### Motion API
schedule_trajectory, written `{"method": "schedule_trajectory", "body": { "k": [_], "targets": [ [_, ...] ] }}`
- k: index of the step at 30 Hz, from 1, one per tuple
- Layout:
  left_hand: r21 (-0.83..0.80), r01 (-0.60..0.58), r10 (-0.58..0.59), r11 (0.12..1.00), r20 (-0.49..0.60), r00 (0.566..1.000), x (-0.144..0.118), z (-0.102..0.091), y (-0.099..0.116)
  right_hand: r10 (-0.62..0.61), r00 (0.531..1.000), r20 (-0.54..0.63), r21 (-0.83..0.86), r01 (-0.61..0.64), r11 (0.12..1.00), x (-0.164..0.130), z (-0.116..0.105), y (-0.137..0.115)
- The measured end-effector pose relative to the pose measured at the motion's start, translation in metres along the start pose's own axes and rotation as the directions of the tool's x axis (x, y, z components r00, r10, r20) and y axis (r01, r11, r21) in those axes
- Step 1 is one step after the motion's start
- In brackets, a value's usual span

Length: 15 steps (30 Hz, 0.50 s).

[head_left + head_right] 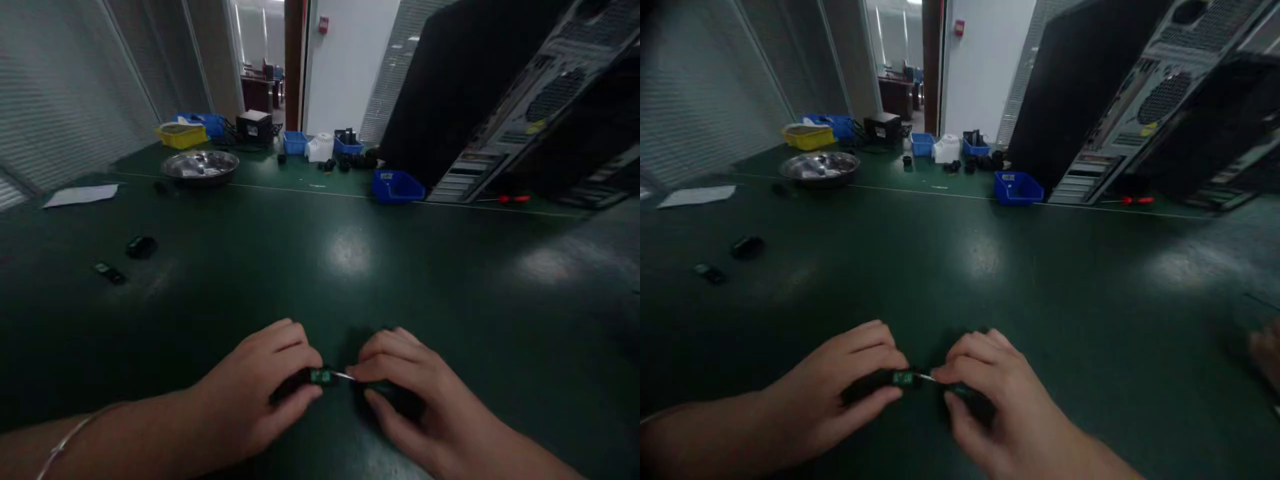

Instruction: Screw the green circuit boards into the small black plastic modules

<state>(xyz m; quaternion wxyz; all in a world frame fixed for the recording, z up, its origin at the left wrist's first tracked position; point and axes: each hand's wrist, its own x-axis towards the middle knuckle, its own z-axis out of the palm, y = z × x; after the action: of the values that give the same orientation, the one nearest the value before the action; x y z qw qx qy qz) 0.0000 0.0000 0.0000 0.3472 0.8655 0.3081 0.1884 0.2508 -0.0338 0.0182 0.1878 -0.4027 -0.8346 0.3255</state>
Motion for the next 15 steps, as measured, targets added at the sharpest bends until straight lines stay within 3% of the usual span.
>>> {"method": "schedule_trajectory", "body": {
  "k": [9,15],
  "targets": [
    [0.008,-0.028,0.028,1.000,-0.001,1.000,-0.0027,-0.0003,0.0008,-0.002,1.000,-0.002,-0.003,0.002,1.000,0.0050,0.0052,-0.0041],
    [-0.005,-0.065,0.065,0.998,-0.011,0.998,-0.0020,-0.0018,0.0011,-0.067,0.998,-0.016,-0.053,0.067,0.996,0.0055,0.0068,-0.0040]
  ]
}}
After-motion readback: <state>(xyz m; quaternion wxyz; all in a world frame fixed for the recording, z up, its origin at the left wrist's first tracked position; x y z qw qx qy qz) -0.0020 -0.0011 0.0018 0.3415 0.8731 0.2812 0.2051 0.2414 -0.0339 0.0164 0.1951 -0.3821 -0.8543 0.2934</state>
